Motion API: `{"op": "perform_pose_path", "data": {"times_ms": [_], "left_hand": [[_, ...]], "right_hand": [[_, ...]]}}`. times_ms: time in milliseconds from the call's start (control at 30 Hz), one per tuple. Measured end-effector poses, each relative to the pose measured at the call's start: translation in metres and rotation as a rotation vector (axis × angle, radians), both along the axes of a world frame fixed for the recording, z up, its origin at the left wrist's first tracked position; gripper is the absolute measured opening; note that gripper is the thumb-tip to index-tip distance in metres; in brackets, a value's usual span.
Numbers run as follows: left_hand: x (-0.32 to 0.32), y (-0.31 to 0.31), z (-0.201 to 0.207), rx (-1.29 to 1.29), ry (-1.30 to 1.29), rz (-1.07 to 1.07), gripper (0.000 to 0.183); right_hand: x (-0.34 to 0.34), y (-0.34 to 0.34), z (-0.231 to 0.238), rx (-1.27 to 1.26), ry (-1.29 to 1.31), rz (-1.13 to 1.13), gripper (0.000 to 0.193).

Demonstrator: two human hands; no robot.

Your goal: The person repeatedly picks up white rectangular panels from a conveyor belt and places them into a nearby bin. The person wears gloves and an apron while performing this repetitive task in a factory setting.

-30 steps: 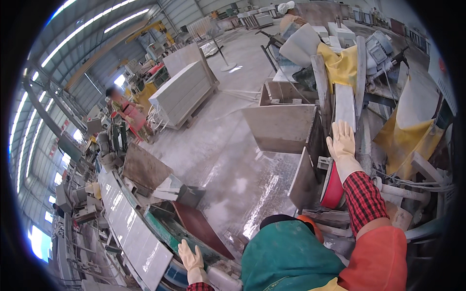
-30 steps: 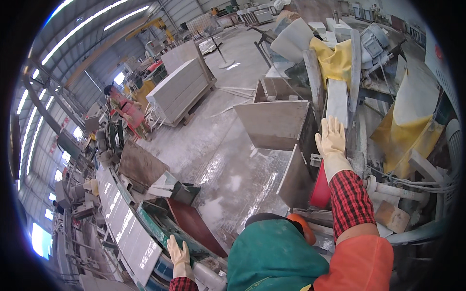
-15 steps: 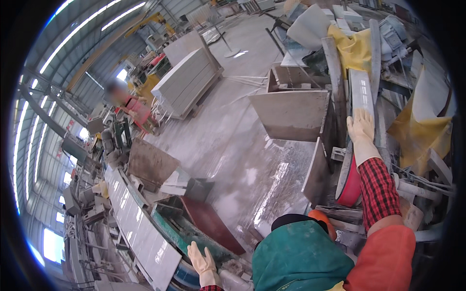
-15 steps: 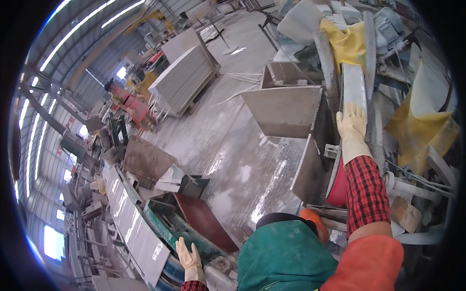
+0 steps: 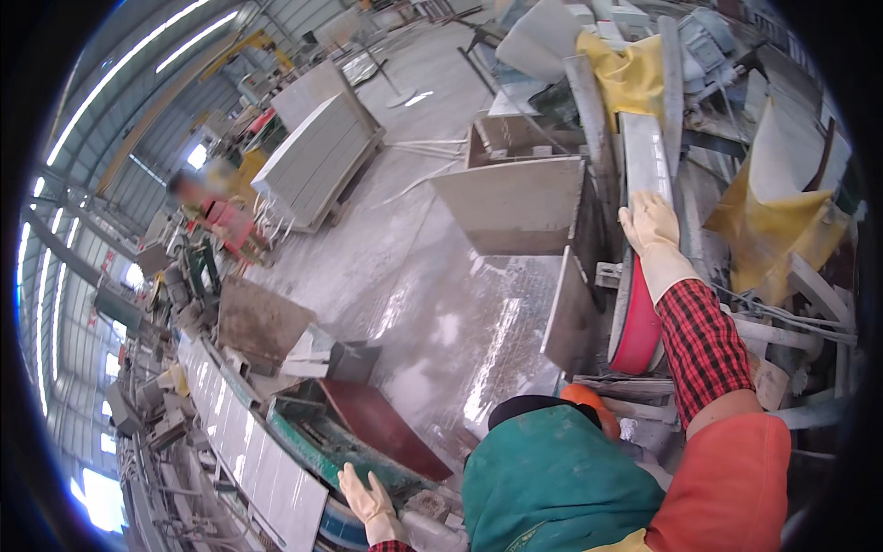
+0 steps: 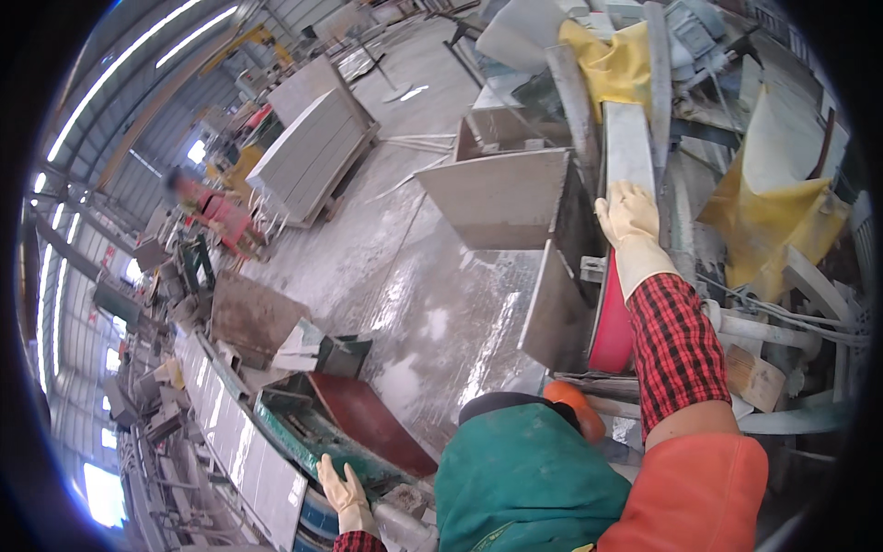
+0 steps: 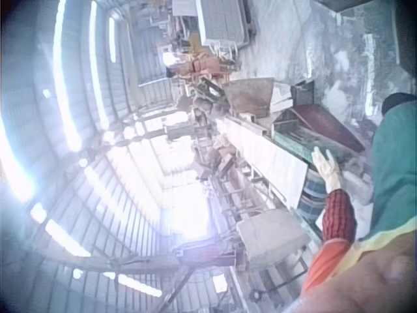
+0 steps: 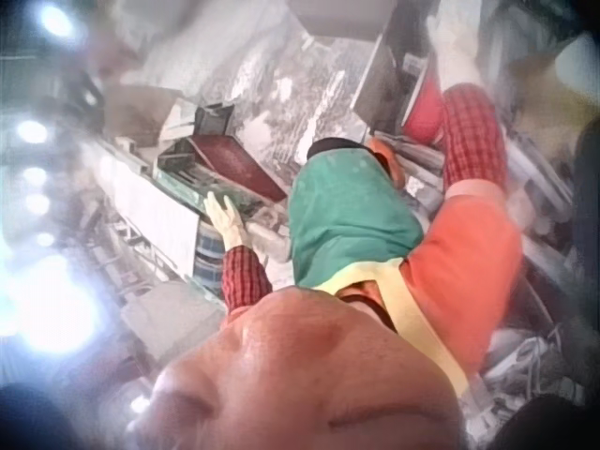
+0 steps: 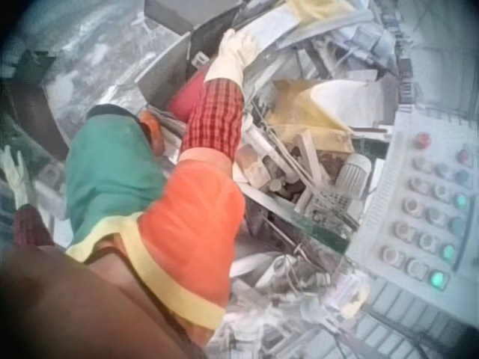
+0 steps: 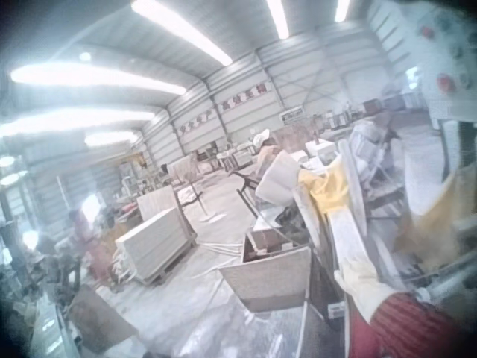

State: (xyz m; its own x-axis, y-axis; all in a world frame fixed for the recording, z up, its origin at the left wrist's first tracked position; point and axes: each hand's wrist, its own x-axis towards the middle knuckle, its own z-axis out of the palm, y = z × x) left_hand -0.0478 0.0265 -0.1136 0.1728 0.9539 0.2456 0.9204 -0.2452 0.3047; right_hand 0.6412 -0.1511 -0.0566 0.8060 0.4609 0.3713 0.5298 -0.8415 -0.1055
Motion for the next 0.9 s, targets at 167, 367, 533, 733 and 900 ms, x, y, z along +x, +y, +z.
{"op": "perform_pose_path", "data": {"times_ms": [167,367,533,733,900], "left_hand": [[-0.003,0.006,-0.012,0.051,0.001,-0.043,0.053],[0.002,0.004,-0.003,0.003,0.051,0.007,0.052],[0.0,0.002,-0.003,0.005,0.003,-0.016,0.054],[-0.003,0.005,-0.01,0.038,0.017,-0.052,0.054],[0.0,0.003,-0.005,0.019,-0.004,-0.018,0.054]], "right_hand": [[0.009,-0.02,-0.011,0.123,-0.09,0.066,0.033],[0.002,-0.021,-0.018,0.185,-0.287,0.158,0.027],[-0.003,-0.023,-0.012,0.112,-0.194,0.108,0.032],[-0.011,-0.026,-0.007,0.145,-0.21,0.131,0.027],[-0.019,-0.026,-0.006,0.085,-0.178,0.103,0.031]]}}
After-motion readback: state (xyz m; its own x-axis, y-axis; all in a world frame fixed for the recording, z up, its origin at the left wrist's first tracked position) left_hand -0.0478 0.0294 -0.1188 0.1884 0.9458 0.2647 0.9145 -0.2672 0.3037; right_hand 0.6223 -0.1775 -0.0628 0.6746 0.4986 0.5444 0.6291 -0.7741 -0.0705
